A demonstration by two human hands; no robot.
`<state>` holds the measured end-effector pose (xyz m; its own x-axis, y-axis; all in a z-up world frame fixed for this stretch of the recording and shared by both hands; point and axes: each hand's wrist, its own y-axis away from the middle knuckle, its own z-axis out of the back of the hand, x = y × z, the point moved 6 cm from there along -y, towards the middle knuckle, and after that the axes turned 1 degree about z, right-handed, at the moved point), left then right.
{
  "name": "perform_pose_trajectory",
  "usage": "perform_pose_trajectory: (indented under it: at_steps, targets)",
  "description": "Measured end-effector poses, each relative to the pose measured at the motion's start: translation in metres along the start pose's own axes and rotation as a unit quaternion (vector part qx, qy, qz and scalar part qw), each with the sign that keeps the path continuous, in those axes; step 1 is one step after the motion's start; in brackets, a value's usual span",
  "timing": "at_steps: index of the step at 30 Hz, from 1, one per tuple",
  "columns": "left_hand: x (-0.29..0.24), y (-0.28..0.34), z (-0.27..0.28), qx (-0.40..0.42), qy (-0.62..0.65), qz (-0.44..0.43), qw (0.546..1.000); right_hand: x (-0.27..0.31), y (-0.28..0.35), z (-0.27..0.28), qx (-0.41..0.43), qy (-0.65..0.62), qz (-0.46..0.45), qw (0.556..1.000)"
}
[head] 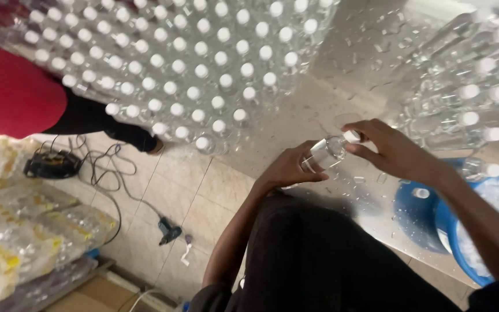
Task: Manually placing plastic caps onto filled water bottles at a production station.
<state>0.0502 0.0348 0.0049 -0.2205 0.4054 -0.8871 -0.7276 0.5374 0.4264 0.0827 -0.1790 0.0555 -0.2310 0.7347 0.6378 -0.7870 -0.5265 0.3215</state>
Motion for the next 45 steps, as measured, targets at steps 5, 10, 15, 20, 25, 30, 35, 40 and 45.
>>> perform_pose_trajectory:
  at_steps: [5, 10, 15, 20, 25, 30, 35, 40, 45]
  targets:
    - [0.019, 0.007, -0.009, 0.087, -0.052, -0.024, 0.995, -0.049, 0.012, -0.041, 0.075, 0.125, 0.019, 0.989]
    - [0.045, -0.014, -0.039, 0.063, -0.151, -0.059, 0.985, -0.08, 0.032, -0.06, 0.105, -0.013, -0.214, 0.971]
    - [0.042, -0.032, -0.049, 0.01, -0.234, -0.086, 0.968, -0.219, 0.032, -0.091, 0.113, -0.248, -0.23, 0.934]
    - [0.039, -0.033, -0.037, 0.017, -0.122, -0.078, 0.989, -0.041, 0.053, 0.009, -0.066, -0.104, -0.03, 0.992]
    - [0.02, -0.004, -0.023, 0.043, -0.041, -0.099, 0.993, -0.066, 0.059, 0.0, -0.079, 0.135, 0.09, 0.984]
    - [0.019, 0.001, -0.029, 0.137, 0.047, -0.1, 0.984, -0.098, 0.043, -0.003, -0.019, 0.322, 0.095, 0.942]
    - [0.017, 0.008, -0.036, 0.294, 0.122, -0.14, 0.937, -0.137, 0.022, -0.024, 0.034, 0.503, 0.118, 0.856]
    - [0.024, 0.01, -0.059, 0.424, 0.081, -0.161, 0.887, -0.001, 0.053, -0.053, -0.232, 0.227, 0.522, 0.789]
    - [0.138, -0.08, -0.071, 0.108, -0.089, 0.071, 0.988, -0.098, -0.03, -0.115, -0.07, -0.148, 0.111, 0.98]
